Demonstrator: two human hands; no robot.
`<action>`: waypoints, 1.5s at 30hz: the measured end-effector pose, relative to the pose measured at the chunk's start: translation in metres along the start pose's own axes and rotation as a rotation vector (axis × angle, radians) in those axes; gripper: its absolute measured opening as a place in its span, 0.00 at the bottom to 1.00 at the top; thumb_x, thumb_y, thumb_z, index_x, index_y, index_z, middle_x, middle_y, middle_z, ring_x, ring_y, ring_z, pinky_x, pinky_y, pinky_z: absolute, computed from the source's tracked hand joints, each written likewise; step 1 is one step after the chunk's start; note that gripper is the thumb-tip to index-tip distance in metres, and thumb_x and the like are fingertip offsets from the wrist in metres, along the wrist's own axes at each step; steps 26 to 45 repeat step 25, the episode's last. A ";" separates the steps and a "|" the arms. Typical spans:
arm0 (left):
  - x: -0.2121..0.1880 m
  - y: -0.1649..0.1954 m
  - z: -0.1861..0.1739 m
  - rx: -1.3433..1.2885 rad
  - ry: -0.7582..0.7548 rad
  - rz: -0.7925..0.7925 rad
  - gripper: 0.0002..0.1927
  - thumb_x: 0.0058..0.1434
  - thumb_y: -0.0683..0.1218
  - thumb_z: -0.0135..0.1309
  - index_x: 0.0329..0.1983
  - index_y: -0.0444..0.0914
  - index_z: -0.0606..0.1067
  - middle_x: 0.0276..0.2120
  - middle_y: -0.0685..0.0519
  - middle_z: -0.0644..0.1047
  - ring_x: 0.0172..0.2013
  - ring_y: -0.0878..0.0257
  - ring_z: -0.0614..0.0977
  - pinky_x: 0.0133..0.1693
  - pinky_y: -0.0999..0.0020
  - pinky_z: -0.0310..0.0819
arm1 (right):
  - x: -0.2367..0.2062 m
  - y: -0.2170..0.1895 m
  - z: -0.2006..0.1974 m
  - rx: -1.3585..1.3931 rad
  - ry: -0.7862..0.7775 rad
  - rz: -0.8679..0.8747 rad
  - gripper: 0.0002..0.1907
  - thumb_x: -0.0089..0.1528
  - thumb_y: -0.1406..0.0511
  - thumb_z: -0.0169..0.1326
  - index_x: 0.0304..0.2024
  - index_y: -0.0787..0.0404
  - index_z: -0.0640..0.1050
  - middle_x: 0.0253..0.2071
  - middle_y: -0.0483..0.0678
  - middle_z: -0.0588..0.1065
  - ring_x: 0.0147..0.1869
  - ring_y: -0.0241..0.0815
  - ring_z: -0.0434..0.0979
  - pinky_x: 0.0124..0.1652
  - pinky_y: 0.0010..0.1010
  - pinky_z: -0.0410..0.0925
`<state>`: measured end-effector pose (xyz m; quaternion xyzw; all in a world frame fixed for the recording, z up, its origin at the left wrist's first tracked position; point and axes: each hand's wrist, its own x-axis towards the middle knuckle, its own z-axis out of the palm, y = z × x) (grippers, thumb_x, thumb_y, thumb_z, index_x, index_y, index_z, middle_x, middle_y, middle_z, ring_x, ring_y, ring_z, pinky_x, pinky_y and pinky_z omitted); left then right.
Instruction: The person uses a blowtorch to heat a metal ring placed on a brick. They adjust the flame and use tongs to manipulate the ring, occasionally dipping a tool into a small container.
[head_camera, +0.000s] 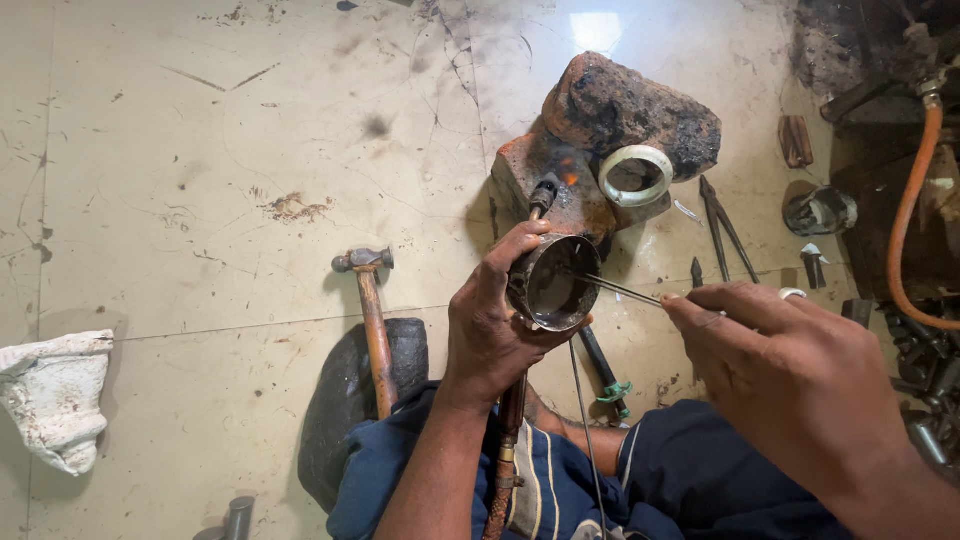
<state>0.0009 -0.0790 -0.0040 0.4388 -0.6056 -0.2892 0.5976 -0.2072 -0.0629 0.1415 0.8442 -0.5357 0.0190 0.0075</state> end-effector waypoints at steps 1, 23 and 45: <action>0.000 0.000 0.000 -0.004 -0.001 -0.002 0.43 0.50 0.50 0.76 0.64 0.44 0.63 0.65 0.47 0.74 0.61 0.53 0.82 0.59 0.62 0.79 | 0.001 0.000 -0.001 -0.002 -0.003 -0.003 0.16 0.56 0.64 0.63 0.47 0.49 0.85 0.41 0.42 0.82 0.39 0.43 0.83 0.36 0.35 0.75; -0.002 -0.015 -0.007 0.126 0.242 -0.192 0.44 0.53 0.54 0.75 0.66 0.42 0.62 0.62 0.48 0.75 0.60 0.53 0.82 0.63 0.64 0.81 | 0.024 0.082 0.044 0.123 0.171 0.376 0.11 0.61 0.66 0.66 0.46 0.57 0.86 0.40 0.50 0.82 0.38 0.40 0.82 0.39 0.32 0.75; -0.001 -0.020 -0.010 0.137 0.318 -0.242 0.44 0.53 0.55 0.75 0.65 0.42 0.62 0.61 0.48 0.74 0.60 0.52 0.82 0.63 0.64 0.82 | 0.038 0.087 0.074 0.193 0.129 0.411 0.10 0.59 0.66 0.66 0.44 0.56 0.87 0.41 0.49 0.83 0.36 0.41 0.83 0.38 0.33 0.75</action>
